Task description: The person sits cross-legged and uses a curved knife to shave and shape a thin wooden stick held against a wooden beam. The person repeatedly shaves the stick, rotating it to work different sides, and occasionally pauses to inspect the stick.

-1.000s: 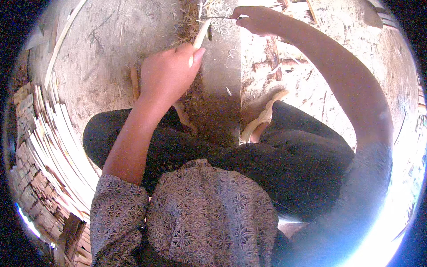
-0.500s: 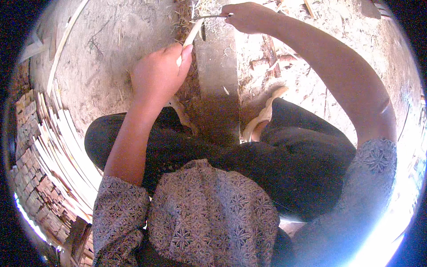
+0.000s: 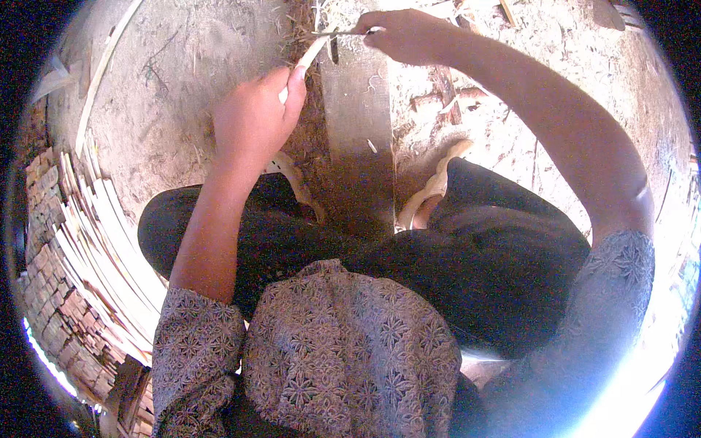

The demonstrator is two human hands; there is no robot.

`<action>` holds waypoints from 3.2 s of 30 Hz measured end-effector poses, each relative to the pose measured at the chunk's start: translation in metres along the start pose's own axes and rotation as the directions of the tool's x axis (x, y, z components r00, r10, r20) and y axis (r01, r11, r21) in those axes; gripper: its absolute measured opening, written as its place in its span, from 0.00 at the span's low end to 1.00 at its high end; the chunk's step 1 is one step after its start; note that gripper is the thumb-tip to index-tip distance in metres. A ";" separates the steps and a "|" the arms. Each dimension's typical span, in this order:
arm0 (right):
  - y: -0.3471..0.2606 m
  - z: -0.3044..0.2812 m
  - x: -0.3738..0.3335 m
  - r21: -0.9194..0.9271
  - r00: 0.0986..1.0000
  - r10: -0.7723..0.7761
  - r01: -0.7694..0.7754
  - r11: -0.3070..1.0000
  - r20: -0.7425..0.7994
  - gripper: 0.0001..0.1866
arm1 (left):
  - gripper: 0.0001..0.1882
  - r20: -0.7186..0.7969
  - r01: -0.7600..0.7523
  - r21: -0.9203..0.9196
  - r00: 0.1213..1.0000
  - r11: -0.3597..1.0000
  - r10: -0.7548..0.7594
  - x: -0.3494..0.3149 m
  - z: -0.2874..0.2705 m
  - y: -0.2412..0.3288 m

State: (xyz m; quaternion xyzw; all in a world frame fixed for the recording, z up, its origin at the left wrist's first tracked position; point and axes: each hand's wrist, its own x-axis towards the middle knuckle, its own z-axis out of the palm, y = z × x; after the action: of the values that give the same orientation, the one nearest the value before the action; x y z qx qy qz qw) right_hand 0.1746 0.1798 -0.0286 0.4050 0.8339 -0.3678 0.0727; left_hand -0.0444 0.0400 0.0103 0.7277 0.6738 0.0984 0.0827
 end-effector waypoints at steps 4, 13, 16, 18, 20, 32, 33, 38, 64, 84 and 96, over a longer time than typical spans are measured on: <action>-0.029 0.001 -0.025 -0.024 0.986 -0.167 0.166 0.986 -0.028 0.15 | 0.19 -0.028 0.007 0.028 1.000 1.000 -0.006 -0.009 0.002 -0.002; 0.022 0.007 0.005 -0.080 0.999 0.030 -0.033 0.996 -0.041 0.17 | 0.20 -0.021 0.047 -0.056 0.999 0.997 -0.048 0.004 0.000 0.000; -0.028 0.000 -0.031 0.091 1.000 0.008 -0.008 0.996 0.000 0.16 | 0.20 0.009 0.141 -0.096 0.990 0.985 -0.141 0.000 -0.003 -0.004; -0.040 -0.001 -0.040 0.178 1.000 -0.002 -0.002 0.984 0.022 0.16 | 0.20 -0.013 0.146 -0.119 0.989 0.982 -0.148 0.001 -0.003 -0.004; 0.032 0.018 -0.008 -0.138 0.998 -0.021 0.013 0.990 -0.059 0.17 | 0.21 -0.028 0.097 -0.124 0.995 0.988 -0.101 0.009 0.001 0.005; 0.062 0.028 0.008 -0.225 0.904 -0.353 0.302 0.926 -0.241 0.16 | 0.22 -0.002 0.157 -0.138 0.987 0.978 -0.159 0.009 -0.004 0.007; 0.089 0.031 0.017 -0.314 0.885 -0.402 0.323 0.893 -0.234 0.16 | 0.22 0.005 0.162 -0.143 0.987 0.976 -0.163 0.012 -0.002 0.008; -0.025 0.004 -0.017 0.053 1.000 -0.026 0.027 0.998 -0.015 0.17 | 0.23 0.013 0.273 -0.197 0.961 0.942 -0.276 0.005 -0.004 -0.009; -0.005 0.010 -0.018 -0.040 0.990 -0.131 0.129 0.991 -0.059 0.13 | 0.25 0.019 0.325 -0.230 0.944 0.917 -0.329 0.009 -0.001 -0.004; 0.008 0.018 -0.013 -0.108 0.995 -0.036 0.026 0.994 -0.095 0.15 | 0.16 -0.277 -0.037 0.079 0.959 0.996 0.057 0.015 0.000 -0.014; 0.075 0.021 0.030 -0.391 0.989 -0.145 0.119 0.913 -0.036 0.16 | 0.18 -0.244 0.013 0.059 0.970 0.998 0.002 0.022 0.003 -0.016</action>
State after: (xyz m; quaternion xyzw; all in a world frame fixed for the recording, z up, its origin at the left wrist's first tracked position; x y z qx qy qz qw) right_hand 0.2053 0.2142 -0.0981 0.3369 0.9175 -0.1864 0.0996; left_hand -0.0572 0.0632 0.0040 0.7103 0.6835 0.1666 -0.0224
